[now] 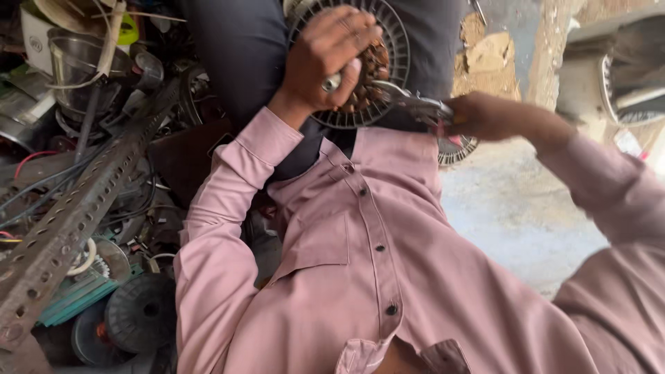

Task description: The person sits on the floor and uses pliers to adjust and remove copper windings from a motor armature. They rotate the armature to access different sections and continue manipulating the windings throughout the clip.

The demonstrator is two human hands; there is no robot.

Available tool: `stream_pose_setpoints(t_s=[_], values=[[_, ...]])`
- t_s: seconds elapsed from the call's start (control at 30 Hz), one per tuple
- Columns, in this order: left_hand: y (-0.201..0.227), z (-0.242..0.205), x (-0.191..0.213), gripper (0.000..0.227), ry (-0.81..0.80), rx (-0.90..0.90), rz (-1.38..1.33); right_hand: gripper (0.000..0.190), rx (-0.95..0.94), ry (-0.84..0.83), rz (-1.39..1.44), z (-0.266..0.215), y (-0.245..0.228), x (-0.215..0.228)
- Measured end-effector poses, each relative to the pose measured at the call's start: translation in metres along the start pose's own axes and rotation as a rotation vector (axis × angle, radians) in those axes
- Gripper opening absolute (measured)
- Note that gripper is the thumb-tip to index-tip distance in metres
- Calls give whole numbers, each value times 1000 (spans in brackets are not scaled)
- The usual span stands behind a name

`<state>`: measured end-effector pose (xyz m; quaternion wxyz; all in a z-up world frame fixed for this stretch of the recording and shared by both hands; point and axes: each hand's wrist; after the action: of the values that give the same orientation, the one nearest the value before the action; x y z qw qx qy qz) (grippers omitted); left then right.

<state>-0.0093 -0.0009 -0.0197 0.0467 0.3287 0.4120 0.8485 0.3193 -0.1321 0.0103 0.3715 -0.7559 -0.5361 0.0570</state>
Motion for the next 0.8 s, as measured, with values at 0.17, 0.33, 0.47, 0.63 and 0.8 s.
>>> stream_pose_setpoints(t_s=[0.17,0.33,0.47,0.63,0.8], values=[[6,-8,-2,40,-33,28,114,30,-36,4,-64,-5,-21,-13],[5,-8,1,39,8,6,102,26,367,125,98,13,-5,-8],[3,-8,-2,40,-22,48,51,23,420,149,153,23,10,-20],[2,-7,1,41,38,69,-26,29,63,389,81,33,7,-41],[11,-8,0,44,47,173,21,25,278,547,16,17,-2,-51]])
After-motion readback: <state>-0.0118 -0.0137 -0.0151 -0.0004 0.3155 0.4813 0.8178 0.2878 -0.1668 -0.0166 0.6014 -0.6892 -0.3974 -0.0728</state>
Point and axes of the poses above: each hand's wrist, its own z-axis towards the middle knuckle, its own x-axis out of the back of the hand, y = z × x, and after that the axes turned 12 degrees about x, right-handed
